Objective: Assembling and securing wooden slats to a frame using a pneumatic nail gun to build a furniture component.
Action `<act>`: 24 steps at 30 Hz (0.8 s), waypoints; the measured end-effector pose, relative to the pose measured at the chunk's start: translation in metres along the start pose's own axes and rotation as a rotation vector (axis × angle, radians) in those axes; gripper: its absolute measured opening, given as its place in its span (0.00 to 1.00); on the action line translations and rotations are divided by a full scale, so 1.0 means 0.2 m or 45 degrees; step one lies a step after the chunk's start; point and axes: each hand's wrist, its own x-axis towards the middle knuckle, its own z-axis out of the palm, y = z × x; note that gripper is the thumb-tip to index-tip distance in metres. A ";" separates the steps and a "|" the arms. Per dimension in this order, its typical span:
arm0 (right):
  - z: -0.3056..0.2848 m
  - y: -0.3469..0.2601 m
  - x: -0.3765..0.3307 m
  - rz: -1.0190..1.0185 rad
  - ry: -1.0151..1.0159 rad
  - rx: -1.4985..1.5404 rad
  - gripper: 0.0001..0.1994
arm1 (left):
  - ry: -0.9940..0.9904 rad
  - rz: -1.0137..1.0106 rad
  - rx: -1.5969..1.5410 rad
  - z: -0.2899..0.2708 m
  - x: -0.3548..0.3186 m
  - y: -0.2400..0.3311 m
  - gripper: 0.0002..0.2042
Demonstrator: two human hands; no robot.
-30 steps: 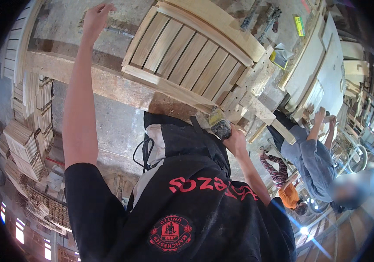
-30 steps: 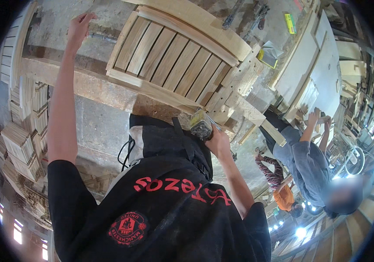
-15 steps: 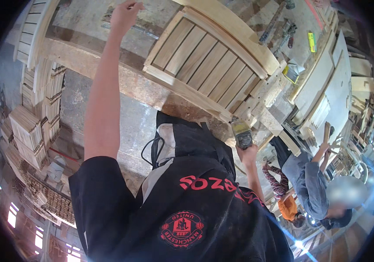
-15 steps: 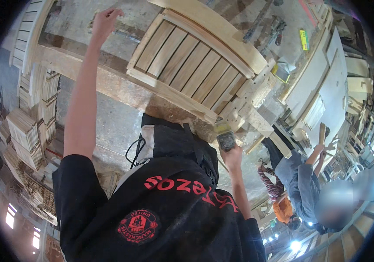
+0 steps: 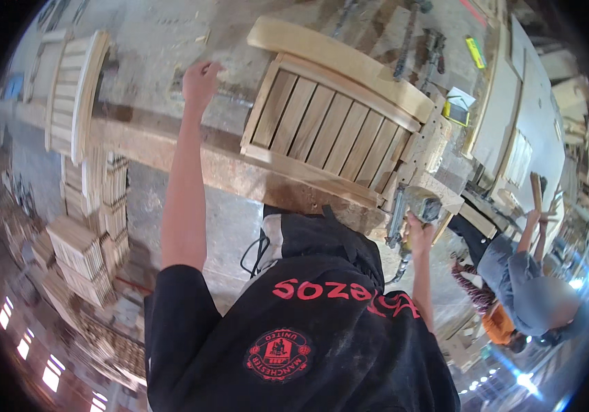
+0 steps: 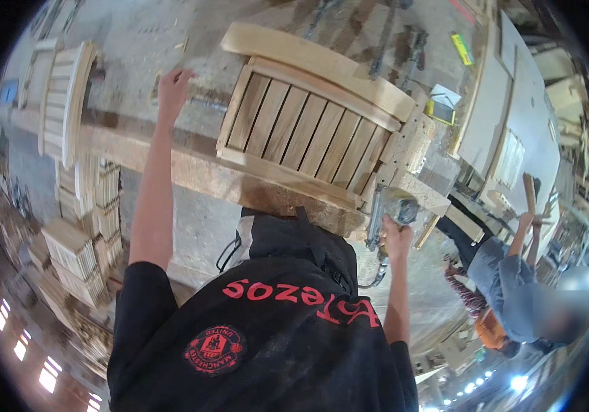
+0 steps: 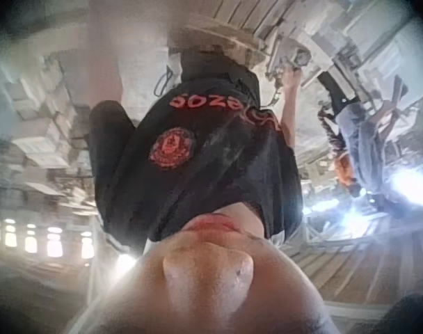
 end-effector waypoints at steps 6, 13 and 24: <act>-0.42 0.21 0.50 0.266 -0.419 0.484 0.19 | 0.073 0.081 0.020 0.01 -0.01 0.00 0.13; -0.34 0.02 0.71 -0.109 0.090 -1.543 0.24 | -1.517 0.009 1.566 -0.25 0.04 0.61 0.20; 0.41 -0.88 1.38 -0.366 0.562 -0.090 0.21 | -0.826 -1.214 -1.215 1.06 0.55 0.91 0.27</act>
